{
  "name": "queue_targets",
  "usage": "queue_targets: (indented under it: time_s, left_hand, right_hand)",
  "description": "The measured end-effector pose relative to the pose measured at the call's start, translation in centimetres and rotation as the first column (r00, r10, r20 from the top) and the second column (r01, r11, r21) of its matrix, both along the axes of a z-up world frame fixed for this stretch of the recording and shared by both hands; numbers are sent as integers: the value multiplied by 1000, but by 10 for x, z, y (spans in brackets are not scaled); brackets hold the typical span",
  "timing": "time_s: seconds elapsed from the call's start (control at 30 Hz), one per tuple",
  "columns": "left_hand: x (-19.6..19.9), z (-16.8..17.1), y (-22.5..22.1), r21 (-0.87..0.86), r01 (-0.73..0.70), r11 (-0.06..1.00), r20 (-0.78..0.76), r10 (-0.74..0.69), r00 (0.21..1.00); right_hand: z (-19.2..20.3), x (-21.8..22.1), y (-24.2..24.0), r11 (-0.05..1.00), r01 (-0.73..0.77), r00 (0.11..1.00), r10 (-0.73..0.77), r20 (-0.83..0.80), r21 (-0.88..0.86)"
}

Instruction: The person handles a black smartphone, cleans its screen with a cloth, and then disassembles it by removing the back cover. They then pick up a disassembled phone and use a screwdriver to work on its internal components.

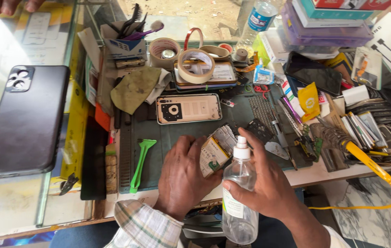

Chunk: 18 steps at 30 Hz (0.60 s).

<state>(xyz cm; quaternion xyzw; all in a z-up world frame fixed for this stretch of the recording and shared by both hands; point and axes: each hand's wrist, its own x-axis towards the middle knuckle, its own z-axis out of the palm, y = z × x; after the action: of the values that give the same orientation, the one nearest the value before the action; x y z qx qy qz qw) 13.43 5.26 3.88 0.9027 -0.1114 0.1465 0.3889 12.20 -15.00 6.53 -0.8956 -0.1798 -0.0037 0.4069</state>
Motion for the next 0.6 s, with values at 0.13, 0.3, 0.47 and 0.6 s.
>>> queue_targets:
  time_s: [0.13, 0.3, 0.47, 0.6]
  left_hand:
    - [0, 1, 1, -1, 1, 1000, -28, -1, 1000]
    - [-1, -1, 1, -2, 7, 1000, -1, -7, 1000]
    - [-2, -1, 1, 6, 12, 1000, -15, -12, 1000]
    - [-3, -2, 0, 13, 0, 1000, -23, 0, 1000]
  right_hand:
    - [-2, 2, -1, 1000, -5, 1000, 5, 5, 4]
    - [19, -2, 17, 968, 113, 993, -113, 16, -223]
    - [42, 2, 41, 851, 137, 980, -189, -54, -507]
    - [44, 11, 44, 805, 107, 973, -205, -105, -584]
